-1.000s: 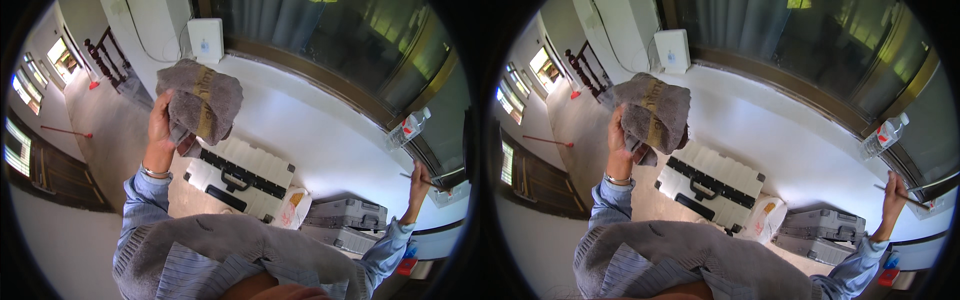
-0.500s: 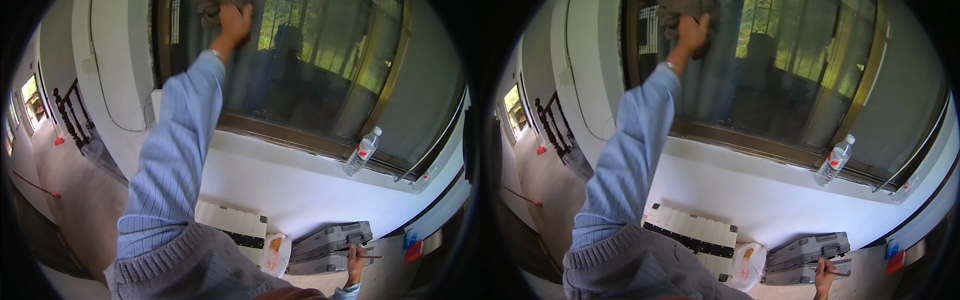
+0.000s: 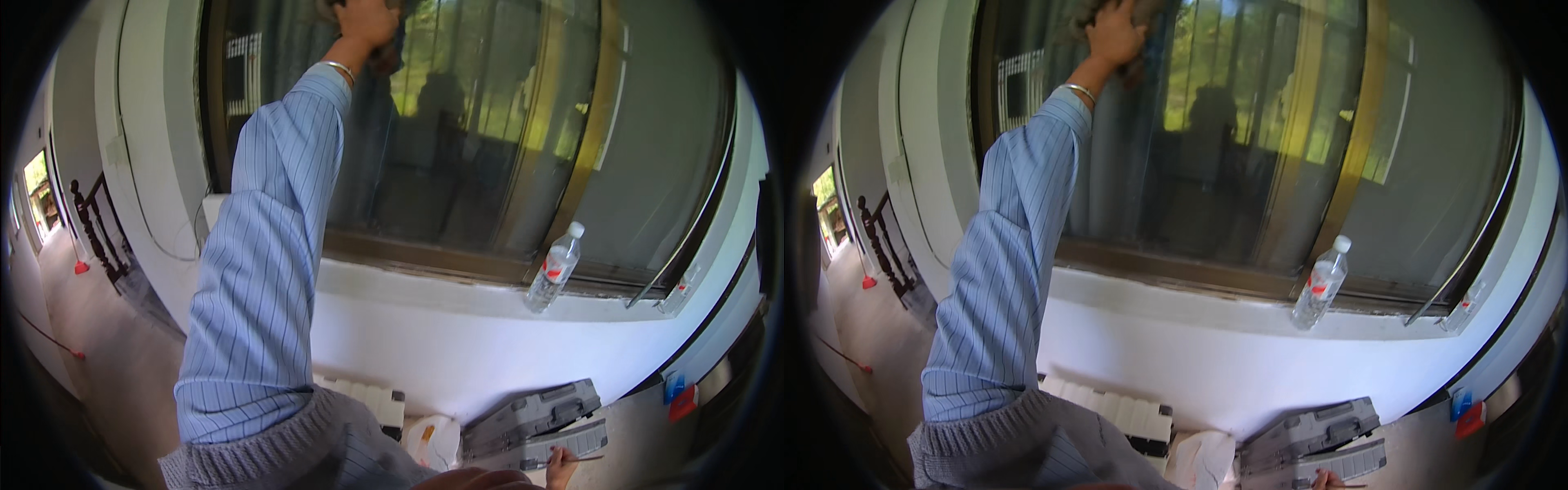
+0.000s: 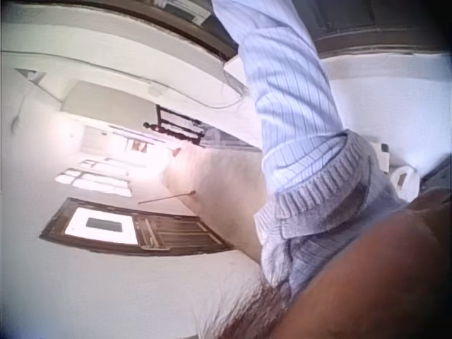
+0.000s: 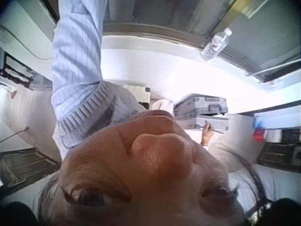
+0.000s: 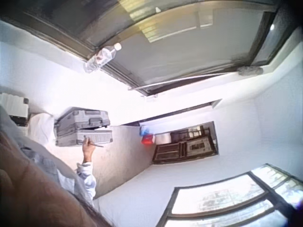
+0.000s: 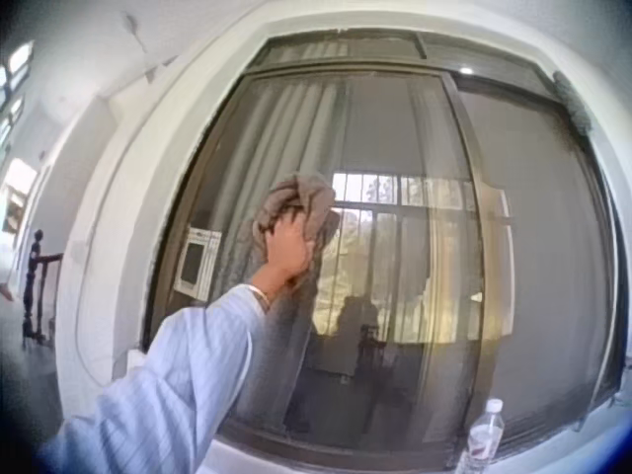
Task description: The person cleans a window frame and glass using a cloth and a thin stick. They wipe the frame and glass, then move to a second window to repeat the cleaning process. The person also uses a squeegee to clear water from the glass.
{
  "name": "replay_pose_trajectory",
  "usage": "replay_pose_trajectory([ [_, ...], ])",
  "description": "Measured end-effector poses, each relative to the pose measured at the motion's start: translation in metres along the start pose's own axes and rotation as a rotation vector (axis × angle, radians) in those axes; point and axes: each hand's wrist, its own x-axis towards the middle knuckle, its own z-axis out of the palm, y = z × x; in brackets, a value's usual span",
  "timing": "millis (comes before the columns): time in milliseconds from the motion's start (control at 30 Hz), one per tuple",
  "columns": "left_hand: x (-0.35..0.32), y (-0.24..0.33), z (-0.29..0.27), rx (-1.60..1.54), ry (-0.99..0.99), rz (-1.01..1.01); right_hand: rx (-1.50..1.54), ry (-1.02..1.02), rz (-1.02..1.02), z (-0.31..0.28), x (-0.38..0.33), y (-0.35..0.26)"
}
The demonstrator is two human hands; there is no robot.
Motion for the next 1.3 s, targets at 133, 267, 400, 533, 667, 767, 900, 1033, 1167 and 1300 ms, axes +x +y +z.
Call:
replay_pose_trajectory([
  [133, -0.019, 0.059, 0.014, 0.062, -0.162, -0.014, -0.313, -0.026, 0.009, 0.017, -0.010, -0.056],
  [267, -0.136, 0.128, -0.039, -0.338, -0.477, 0.475, -0.139, -0.070, -0.039, 0.045, 0.006, -0.118],
  [400, -0.193, 0.106, -0.067, -0.608, -0.794, 0.858, -0.207, -0.164, -0.009, 0.054, 0.015, -0.109],
  [533, -0.141, 0.054, -0.059, -0.373, -0.761, 0.518, -0.144, -0.106, 0.147, 0.037, -0.014, -0.072],
  [667, -0.046, 0.001, -0.047, -0.262, -0.334, 0.032, -0.056, 0.184, 0.080, 0.048, -0.041, 0.049],
  [767, -0.032, -0.012, -0.046, -0.063, -0.314, -0.067, -0.146, 0.192, -0.217, 0.070, -0.037, 0.061],
  [900, -0.039, -0.020, -0.055, -0.150, -0.532, -0.125, -0.420, 0.084, 0.086, 0.079, -0.037, 0.051],
  [1033, -0.085, -0.033, -0.067, -0.183, -0.516, -0.161, -0.137, -0.033, 0.086, 0.044, -0.048, -0.056],
  [1167, -0.146, -0.024, -0.087, -0.205, -0.455, -0.175, -0.108, -0.084, 0.091, 0.033, -0.057, -0.054],
  [1300, -0.230, -0.010, -0.098, -0.224, -0.436, -0.332, 0.071, -0.266, 0.214, 0.032, -0.056, -0.065],
])
